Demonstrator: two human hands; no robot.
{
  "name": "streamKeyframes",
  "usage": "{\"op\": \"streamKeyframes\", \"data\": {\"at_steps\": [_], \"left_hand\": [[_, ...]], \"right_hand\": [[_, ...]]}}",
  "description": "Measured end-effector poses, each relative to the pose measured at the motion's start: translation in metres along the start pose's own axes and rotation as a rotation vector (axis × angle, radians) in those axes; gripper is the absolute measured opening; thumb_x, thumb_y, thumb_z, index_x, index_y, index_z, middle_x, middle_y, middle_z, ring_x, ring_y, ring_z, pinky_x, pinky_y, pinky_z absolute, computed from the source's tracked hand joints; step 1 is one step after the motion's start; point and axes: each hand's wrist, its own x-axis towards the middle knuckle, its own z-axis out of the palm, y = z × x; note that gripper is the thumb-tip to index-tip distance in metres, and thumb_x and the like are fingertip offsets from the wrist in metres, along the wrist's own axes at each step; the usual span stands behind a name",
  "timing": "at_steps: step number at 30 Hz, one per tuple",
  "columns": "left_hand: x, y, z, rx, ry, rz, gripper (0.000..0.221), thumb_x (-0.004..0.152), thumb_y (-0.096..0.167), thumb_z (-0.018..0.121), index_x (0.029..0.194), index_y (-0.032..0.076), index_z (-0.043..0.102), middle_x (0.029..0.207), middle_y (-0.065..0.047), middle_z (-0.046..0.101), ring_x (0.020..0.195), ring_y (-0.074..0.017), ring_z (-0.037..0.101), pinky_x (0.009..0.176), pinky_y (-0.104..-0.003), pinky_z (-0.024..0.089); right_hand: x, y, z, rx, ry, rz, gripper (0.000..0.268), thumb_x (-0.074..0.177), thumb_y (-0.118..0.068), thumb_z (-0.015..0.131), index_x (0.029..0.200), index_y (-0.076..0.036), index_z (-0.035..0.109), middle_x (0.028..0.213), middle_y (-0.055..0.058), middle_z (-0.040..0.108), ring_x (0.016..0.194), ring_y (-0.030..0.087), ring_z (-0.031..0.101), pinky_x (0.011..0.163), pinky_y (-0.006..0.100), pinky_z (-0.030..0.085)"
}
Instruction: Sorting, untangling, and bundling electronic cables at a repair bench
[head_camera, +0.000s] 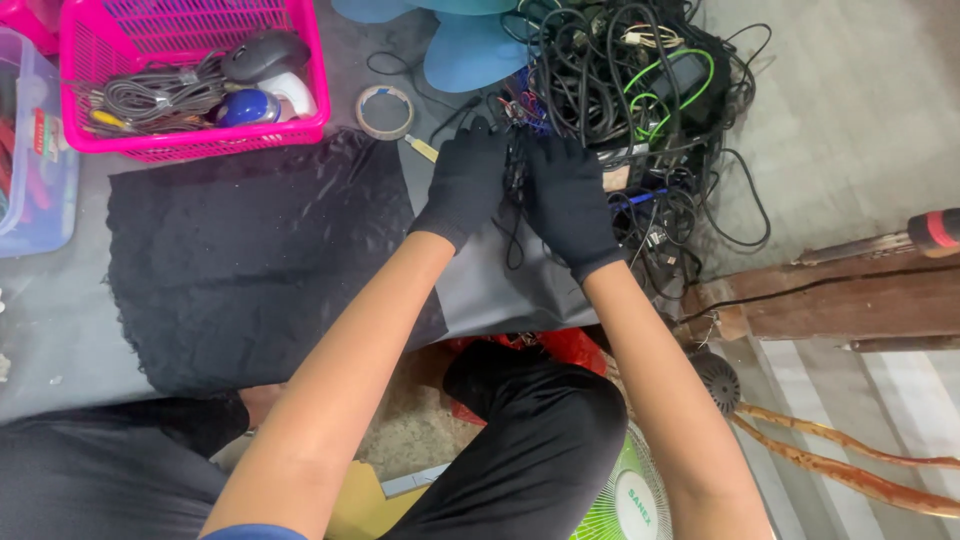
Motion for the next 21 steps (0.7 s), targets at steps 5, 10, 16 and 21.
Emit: {"op": "streamKeyframes", "data": {"at_steps": [5, 10, 16, 21], "left_hand": [[0.01, -0.025, -0.013, -0.142, 0.089, -0.044, 0.02, 0.082, -0.002, 0.058, 0.1, 0.003, 0.065, 0.094, -0.017, 0.058, 0.077, -0.0373, 0.064, 0.059, -0.044, 0.05], [0.013, -0.042, -0.031, -0.447, 0.067, -0.171, 0.031, 0.068, -0.014, 0.057, 0.095, 0.001, 0.056, 0.102, -0.021, 0.048, 0.084, -0.0432, 0.052, 0.068, -0.047, 0.04], [0.008, -0.045, -0.04, -0.597, 0.207, -0.275, 0.03, 0.077, -0.02, 0.055, 0.096, 0.004, 0.054, 0.104, -0.017, 0.046, 0.091, -0.0364, 0.054, 0.079, -0.045, 0.045], [-0.001, -0.04, -0.024, -0.641, 0.115, -0.141, 0.008, 0.099, 0.006, 0.052, 0.104, 0.005, 0.059, 0.105, -0.019, 0.049, 0.095, -0.0382, 0.052, 0.085, -0.048, 0.041]], "right_hand": [[-0.004, 0.002, -0.003, 0.078, 0.031, 0.079, 0.051, 0.088, -0.029, 0.067, 0.133, -0.008, 0.059, 0.124, 0.021, 0.061, 0.11, 0.043, 0.057, 0.089, 0.053, 0.045], [-0.004, 0.005, -0.017, 0.38, 0.216, 0.077, 0.048, 0.091, -0.008, 0.064, 0.138, 0.001, 0.056, 0.127, 0.028, 0.057, 0.109, 0.047, 0.051, 0.094, 0.056, 0.044], [-0.005, 0.004, -0.023, 0.42, 0.181, 0.102, 0.063, 0.077, 0.002, 0.063, 0.139, -0.001, 0.055, 0.13, 0.025, 0.054, 0.112, 0.046, 0.049, 0.097, 0.054, 0.042], [-0.004, 0.004, -0.035, 0.523, 0.255, 0.015, 0.026, 0.096, -0.003, 0.06, 0.122, 0.001, 0.06, 0.115, 0.027, 0.057, 0.104, 0.048, 0.051, 0.088, 0.056, 0.044]]}}
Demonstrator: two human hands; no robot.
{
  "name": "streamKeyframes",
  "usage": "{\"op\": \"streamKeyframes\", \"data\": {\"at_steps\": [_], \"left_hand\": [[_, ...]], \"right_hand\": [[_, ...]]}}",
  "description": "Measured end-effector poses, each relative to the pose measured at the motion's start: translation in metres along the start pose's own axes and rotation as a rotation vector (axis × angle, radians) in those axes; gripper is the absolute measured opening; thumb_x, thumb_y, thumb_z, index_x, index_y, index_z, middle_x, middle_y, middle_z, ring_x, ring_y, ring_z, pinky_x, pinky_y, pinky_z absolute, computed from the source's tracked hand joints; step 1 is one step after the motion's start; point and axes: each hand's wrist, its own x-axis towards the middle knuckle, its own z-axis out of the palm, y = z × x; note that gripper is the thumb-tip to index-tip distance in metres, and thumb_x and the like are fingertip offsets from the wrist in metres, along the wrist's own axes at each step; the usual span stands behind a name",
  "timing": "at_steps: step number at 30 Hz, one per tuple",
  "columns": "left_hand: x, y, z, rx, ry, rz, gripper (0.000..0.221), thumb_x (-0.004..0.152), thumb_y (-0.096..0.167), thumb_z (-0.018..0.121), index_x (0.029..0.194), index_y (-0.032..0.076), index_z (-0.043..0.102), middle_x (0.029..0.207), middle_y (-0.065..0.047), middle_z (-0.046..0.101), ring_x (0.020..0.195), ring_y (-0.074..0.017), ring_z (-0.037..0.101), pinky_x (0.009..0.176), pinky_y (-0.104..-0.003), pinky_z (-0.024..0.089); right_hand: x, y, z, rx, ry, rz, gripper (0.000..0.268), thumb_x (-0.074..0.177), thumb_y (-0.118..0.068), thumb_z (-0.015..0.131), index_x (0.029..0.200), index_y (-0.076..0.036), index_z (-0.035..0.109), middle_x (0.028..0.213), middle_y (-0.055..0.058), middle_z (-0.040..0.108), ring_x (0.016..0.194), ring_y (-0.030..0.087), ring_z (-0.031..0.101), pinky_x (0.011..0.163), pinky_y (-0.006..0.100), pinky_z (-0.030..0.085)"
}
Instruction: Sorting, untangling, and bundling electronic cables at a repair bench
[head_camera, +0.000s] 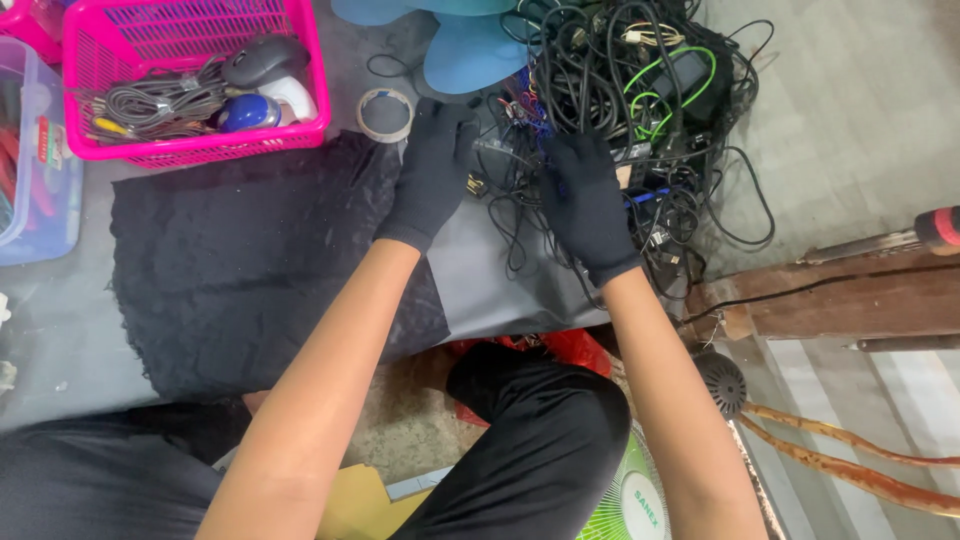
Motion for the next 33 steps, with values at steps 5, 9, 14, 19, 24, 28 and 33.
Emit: {"op": "streamKeyframes", "data": {"at_steps": [5, 9, 14, 19, 24, 28, 33], "left_hand": [[-0.006, 0.008, 0.013, 0.266, -0.143, -0.054, 0.028, 0.092, 0.021, 0.066, 0.117, 0.008, 0.062, 0.104, -0.022, 0.054, 0.087, -0.0439, 0.056, 0.068, -0.055, 0.044], [-0.006, 0.018, 0.022, 0.165, -0.131, 0.007, 0.034, 0.089, 0.02, 0.067, 0.118, 0.005, 0.063, 0.114, -0.025, 0.057, 0.105, -0.0475, 0.058, 0.086, -0.056, 0.046], [0.0, 0.048, 0.021, 0.076, -0.22, -0.02, 0.033, 0.096, 0.022, 0.064, 0.124, 0.006, 0.059, 0.115, -0.022, 0.057, 0.1, -0.0423, 0.059, 0.08, -0.053, 0.049], [0.007, 0.06, 0.022, -0.009, -0.271, -0.037, 0.031, 0.098, 0.02, 0.064, 0.125, 0.007, 0.058, 0.12, -0.02, 0.053, 0.104, -0.0415, 0.057, 0.084, -0.052, 0.049], [0.007, 0.067, 0.017, -0.04, -0.303, -0.015, 0.036, 0.101, 0.024, 0.061, 0.131, 0.006, 0.056, 0.123, -0.021, 0.051, 0.102, -0.0404, 0.06, 0.084, -0.051, 0.051], [0.012, 0.072, 0.013, -0.064, -0.28, 0.017, 0.032, 0.101, 0.022, 0.06, 0.127, 0.003, 0.057, 0.121, -0.018, 0.055, 0.106, -0.0357, 0.06, 0.09, -0.047, 0.051], [0.017, 0.074, 0.016, -0.114, -0.336, -0.039, 0.033, 0.1, 0.022, 0.059, 0.128, 0.004, 0.057, 0.123, -0.02, 0.054, 0.11, -0.037, 0.058, 0.091, -0.048, 0.05]], "right_hand": [[0.007, -0.001, -0.026, 0.003, 0.076, 0.004, 0.029, 0.093, 0.0, 0.057, 0.121, 0.0, 0.064, 0.114, 0.023, 0.064, 0.103, 0.043, 0.056, 0.089, 0.051, 0.044], [0.016, 0.036, -0.039, -0.181, 0.317, 0.184, 0.028, 0.101, -0.003, 0.058, 0.129, 0.0, 0.058, 0.126, 0.028, 0.064, 0.12, 0.046, 0.059, 0.108, 0.053, 0.04], [0.021, 0.113, -0.037, -0.304, 0.379, 0.279, 0.06, 0.083, 0.002, 0.058, 0.143, -0.003, 0.05, 0.132, 0.026, 0.063, 0.12, 0.046, 0.059, 0.103, 0.053, 0.046], [0.02, 0.153, -0.025, -0.527, 0.178, 0.427, 0.072, 0.097, -0.022, 0.069, 0.155, -0.001, 0.032, 0.139, 0.03, 0.055, 0.124, 0.047, 0.052, 0.104, 0.057, 0.041], [0.028, 0.135, -0.032, -0.092, 0.29, 0.183, 0.045, 0.092, -0.025, 0.091, 0.122, -0.002, 0.065, 0.12, 0.021, 0.064, 0.112, 0.039, 0.06, 0.101, 0.052, 0.044], [0.033, 0.098, -0.043, 0.096, 0.21, 0.226, 0.048, 0.099, -0.021, 0.083, 0.134, -0.001, 0.056, 0.134, 0.024, 0.057, 0.124, 0.04, 0.055, 0.107, 0.051, 0.042], [0.004, 0.164, -0.022, -0.274, 0.288, 0.352, 0.041, 0.102, -0.013, 0.061, 0.141, 0.001, 0.062, 0.141, 0.026, 0.06, 0.132, 0.042, 0.053, 0.115, 0.048, 0.036]]}}
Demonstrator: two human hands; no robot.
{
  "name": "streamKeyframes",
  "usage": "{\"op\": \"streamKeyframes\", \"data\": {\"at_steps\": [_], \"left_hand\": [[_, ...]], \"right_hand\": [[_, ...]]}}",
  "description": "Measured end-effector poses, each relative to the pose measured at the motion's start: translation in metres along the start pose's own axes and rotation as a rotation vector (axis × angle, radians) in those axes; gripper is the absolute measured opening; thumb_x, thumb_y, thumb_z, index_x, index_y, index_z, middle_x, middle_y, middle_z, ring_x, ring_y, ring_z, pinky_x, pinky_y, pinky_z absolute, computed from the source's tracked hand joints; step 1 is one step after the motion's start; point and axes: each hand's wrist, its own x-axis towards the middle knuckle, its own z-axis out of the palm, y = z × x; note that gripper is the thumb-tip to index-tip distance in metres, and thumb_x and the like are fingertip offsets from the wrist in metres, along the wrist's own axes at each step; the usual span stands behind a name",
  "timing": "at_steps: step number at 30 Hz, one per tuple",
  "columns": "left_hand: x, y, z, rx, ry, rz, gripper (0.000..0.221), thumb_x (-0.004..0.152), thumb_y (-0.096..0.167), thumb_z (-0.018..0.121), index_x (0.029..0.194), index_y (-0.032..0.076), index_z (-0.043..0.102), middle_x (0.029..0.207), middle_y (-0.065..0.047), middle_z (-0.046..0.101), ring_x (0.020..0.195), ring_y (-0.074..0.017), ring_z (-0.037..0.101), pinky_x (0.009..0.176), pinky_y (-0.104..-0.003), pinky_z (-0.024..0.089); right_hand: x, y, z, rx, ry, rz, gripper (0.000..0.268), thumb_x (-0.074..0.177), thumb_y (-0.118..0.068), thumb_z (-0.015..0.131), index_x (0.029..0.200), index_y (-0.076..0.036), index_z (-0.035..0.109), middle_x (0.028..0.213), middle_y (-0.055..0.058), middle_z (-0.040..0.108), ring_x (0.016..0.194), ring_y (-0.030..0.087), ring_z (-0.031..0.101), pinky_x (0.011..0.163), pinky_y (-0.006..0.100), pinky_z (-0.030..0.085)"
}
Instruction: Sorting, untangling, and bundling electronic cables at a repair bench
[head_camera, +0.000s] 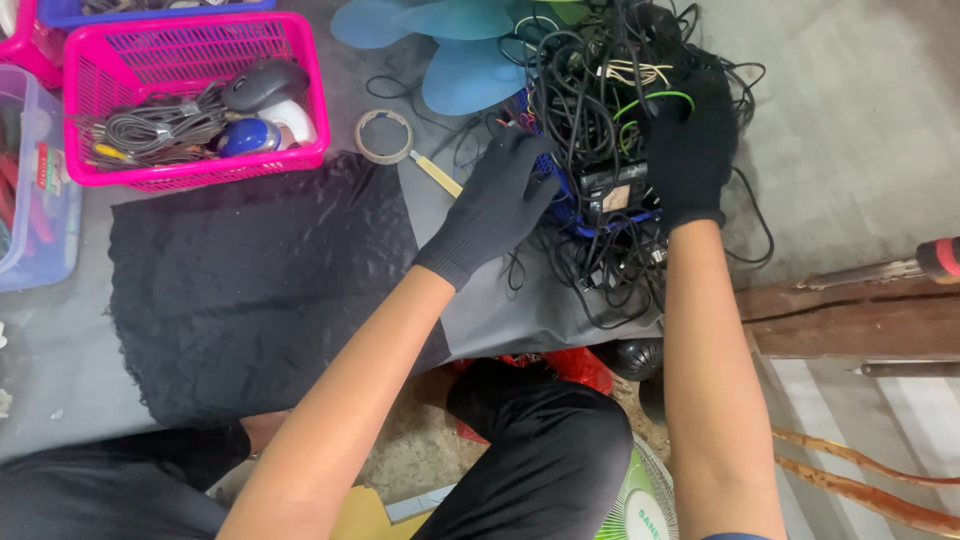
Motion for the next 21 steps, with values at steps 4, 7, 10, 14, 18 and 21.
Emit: {"op": "streamKeyframes", "data": {"at_steps": [4, 7, 10, 14, 18, 21], "left_hand": [[-0.002, 0.002, -0.003, 0.017, 0.022, 0.005, 0.033, 0.1, 0.023, 0.058, 0.127, 0.003, 0.057, 0.122, -0.019, 0.054, 0.108, -0.0366, 0.058, 0.09, -0.047, 0.05], [-0.004, 0.002, -0.005, 0.0, -0.001, -0.005, 0.034, 0.101, 0.023, 0.058, 0.13, 0.005, 0.058, 0.122, -0.018, 0.055, 0.11, -0.0347, 0.057, 0.093, -0.046, 0.049], [-0.004, 0.0, -0.009, 0.007, 0.024, 0.019, 0.032, 0.1, 0.018, 0.058, 0.129, 0.004, 0.06, 0.121, -0.019, 0.056, 0.107, -0.0352, 0.06, 0.092, -0.046, 0.049], [-0.004, -0.011, -0.008, 0.023, 0.023, 0.052, 0.033, 0.1, 0.02, 0.06, 0.128, 0.004, 0.059, 0.121, -0.019, 0.056, 0.109, -0.0359, 0.059, 0.093, -0.046, 0.05], [-0.002, -0.008, -0.013, 0.015, 0.017, 0.042, 0.034, 0.101, 0.02, 0.059, 0.131, 0.004, 0.058, 0.121, -0.018, 0.057, 0.111, -0.0346, 0.058, 0.095, -0.046, 0.049], [-0.002, -0.007, -0.013, 0.016, 0.028, 0.068, 0.031, 0.101, 0.019, 0.057, 0.127, 0.004, 0.059, 0.119, -0.018, 0.057, 0.108, -0.035, 0.059, 0.092, -0.046, 0.049]], "right_hand": [[0.038, -0.058, -0.036, -0.128, 0.257, -0.098, 0.013, 0.103, -0.017, 0.059, 0.098, -0.008, 0.066, 0.098, 0.014, 0.066, 0.084, 0.036, 0.062, 0.075, 0.048, 0.044], [0.06, -0.048, -0.023, 0.069, 0.194, -0.299, 0.024, 0.113, -0.008, 0.047, 0.1, 0.0, 0.066, 0.1, 0.017, 0.063, 0.093, 0.035, 0.06, 0.083, 0.044, 0.045], [0.076, -0.013, 0.003, -0.101, -0.024, -0.447, 0.029, 0.085, 0.0, 0.068, 0.107, -0.005, 0.085, 0.094, 0.017, 0.074, 0.083, 0.039, 0.067, 0.072, 0.049, 0.052], [0.086, -0.01, 0.008, -0.468, -0.378, -0.413, 0.055, 0.085, -0.038, 0.074, 0.137, -0.019, 0.069, 0.124, 0.028, 0.059, 0.104, 0.055, 0.053, 0.081, 0.062, 0.044], [0.086, -0.024, 0.004, -0.689, -0.306, -0.49, 0.067, 0.078, -0.045, 0.074, 0.139, -0.016, 0.069, 0.104, 0.018, 0.067, 0.087, 0.04, 0.06, 0.065, 0.048, 0.052], [0.075, -0.002, 0.015, -0.572, -0.126, -0.521, 0.026, 0.096, -0.022, 0.063, 0.118, -0.012, 0.072, 0.089, 0.012, 0.068, 0.078, 0.037, 0.06, 0.066, 0.046, 0.047]]}}
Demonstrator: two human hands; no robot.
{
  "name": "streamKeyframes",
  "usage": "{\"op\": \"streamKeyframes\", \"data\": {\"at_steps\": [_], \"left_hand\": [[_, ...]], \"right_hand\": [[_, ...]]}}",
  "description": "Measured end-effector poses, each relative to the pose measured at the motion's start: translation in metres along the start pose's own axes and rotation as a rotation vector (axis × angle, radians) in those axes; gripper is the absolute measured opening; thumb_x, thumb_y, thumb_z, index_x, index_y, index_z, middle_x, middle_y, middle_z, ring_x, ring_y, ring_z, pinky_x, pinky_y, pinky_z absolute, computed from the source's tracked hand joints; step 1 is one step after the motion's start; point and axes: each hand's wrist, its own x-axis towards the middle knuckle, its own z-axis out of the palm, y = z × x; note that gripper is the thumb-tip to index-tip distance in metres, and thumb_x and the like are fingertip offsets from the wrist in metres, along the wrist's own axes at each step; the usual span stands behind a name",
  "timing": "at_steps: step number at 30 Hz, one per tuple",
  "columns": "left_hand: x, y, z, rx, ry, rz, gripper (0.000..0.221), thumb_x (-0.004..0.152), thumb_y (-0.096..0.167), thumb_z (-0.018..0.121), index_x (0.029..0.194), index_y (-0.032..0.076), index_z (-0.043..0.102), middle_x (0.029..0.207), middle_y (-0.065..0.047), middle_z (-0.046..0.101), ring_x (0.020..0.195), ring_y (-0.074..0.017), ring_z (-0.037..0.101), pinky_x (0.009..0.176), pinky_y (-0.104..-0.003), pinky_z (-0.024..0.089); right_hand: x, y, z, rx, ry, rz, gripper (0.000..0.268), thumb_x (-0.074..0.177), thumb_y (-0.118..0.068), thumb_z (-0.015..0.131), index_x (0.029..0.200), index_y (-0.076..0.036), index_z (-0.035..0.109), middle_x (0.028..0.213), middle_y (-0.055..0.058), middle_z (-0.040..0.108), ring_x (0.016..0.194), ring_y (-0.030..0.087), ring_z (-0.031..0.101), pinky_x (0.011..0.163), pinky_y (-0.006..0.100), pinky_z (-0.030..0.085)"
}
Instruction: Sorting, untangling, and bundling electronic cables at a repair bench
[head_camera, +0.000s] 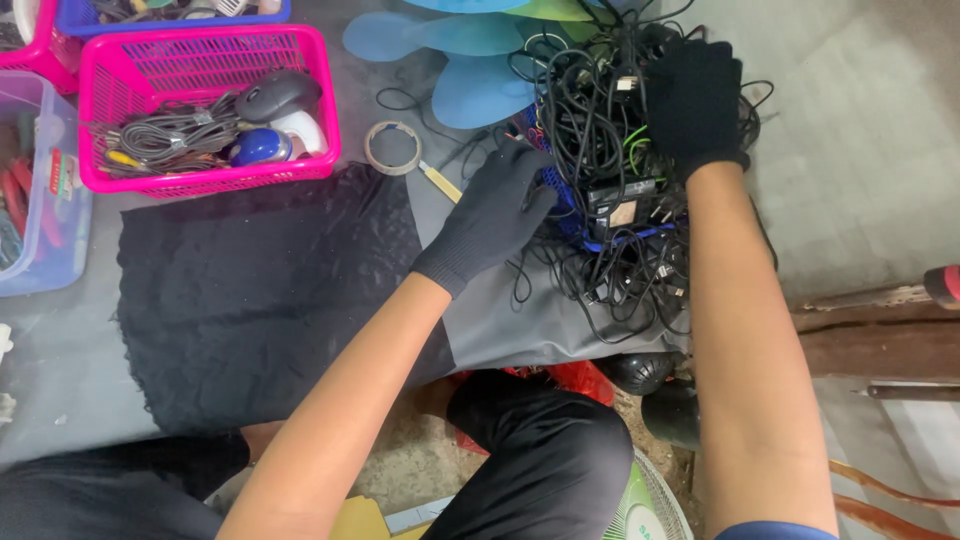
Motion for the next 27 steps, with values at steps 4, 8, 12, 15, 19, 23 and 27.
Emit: {"op": "streamKeyframes", "data": {"at_steps": [4, 8, 12, 15, 19, 23, 27], "left_hand": [[-0.001, 0.0, 0.001, 0.01, -0.024, -0.011, 0.03, 0.101, 0.02, 0.058, 0.127, 0.005, 0.059, 0.118, -0.017, 0.055, 0.108, -0.035, 0.058, 0.093, -0.046, 0.049], [0.0, 0.002, -0.001, 0.006, -0.013, -0.001, 0.031, 0.101, 0.021, 0.057, 0.127, 0.005, 0.059, 0.12, -0.018, 0.057, 0.109, -0.0359, 0.058, 0.093, -0.047, 0.049], [0.0, 0.009, -0.008, -0.03, -0.042, -0.063, 0.034, 0.102, 0.024, 0.055, 0.13, 0.005, 0.059, 0.121, -0.018, 0.057, 0.114, -0.0349, 0.057, 0.096, -0.046, 0.048], [0.003, 0.019, -0.015, -0.101, -0.042, -0.15, 0.032, 0.101, 0.025, 0.056, 0.127, 0.006, 0.059, 0.112, -0.017, 0.055, 0.096, -0.0319, 0.06, 0.084, -0.044, 0.048], [0.009, 0.028, -0.018, -0.201, 0.071, -0.159, 0.036, 0.099, 0.022, 0.057, 0.133, 0.009, 0.054, 0.128, -0.017, 0.055, 0.122, -0.0352, 0.058, 0.097, -0.044, 0.047], [0.023, 0.042, -0.025, -0.538, 0.068, -0.276, 0.062, 0.102, 0.039, 0.053, 0.155, 0.014, 0.033, 0.153, -0.016, 0.043, 0.135, -0.0288, 0.056, 0.11, -0.04, 0.047], [0.046, 0.04, -0.023, -0.706, 0.148, -0.247, 0.067, 0.1, 0.061, 0.03, 0.124, 0.006, 0.061, 0.122, -0.013, 0.067, 0.123, -0.0248, 0.062, 0.111, -0.037, 0.043]], "right_hand": [[0.004, 0.002, -0.018, 0.039, 0.003, 0.051, 0.019, 0.098, -0.024, 0.069, 0.084, -0.014, 0.077, 0.08, 0.012, 0.071, 0.075, 0.038, 0.064, 0.059, 0.047, 0.049], [0.012, 0.004, -0.043, 0.596, 0.367, 0.227, 0.015, 0.109, -0.017, 0.078, 0.101, -0.004, 0.077, 0.1, 0.013, 0.071, 0.094, 0.032, 0.064, 0.085, 0.045, 0.046], [0.026, 0.003, -0.063, 0.916, 0.49, 0.245, 0.018, 0.104, 0.002, 0.074, 0.087, 0.001, 0.072, 0.086, 0.011, 0.072, 0.087, 0.021, 0.069, 0.077, 0.039, 0.052], [0.033, -0.014, -0.093, 1.05, 0.504, 0.191, 0.01, 0.108, 0.004, 0.071, 0.099, 0.006, 0.075, 0.095, 0.015, 0.071, 0.092, 0.024, 0.066, 0.079, 0.04, 0.051], [0.042, -0.045, -0.14, 0.819, 0.552, 0.058, 0.01, 0.107, 0.01, 0.071, 0.111, 0.007, 0.079, 0.099, 0.019, 0.072, 0.088, 0.03, 0.062, 0.079, 0.042, 0.048], [0.043, -0.077, -0.152, 0.785, 0.508, 0.121, 0.007, 0.105, 0.004, 0.073, 0.101, 0.001, 0.078, 0.095, 0.014, 0.073, 0.087, 0.029, 0.063, 0.084, 0.042, 0.046], [0.031, -0.11, -0.165, 1.058, 0.164, 0.1, 0.014, 0.103, -0.003, 0.071, 0.115, 0.001, 0.076, 0.106, 0.018, 0.074, 0.098, 0.03, 0.071, 0.084, 0.039, 0.054]]}}
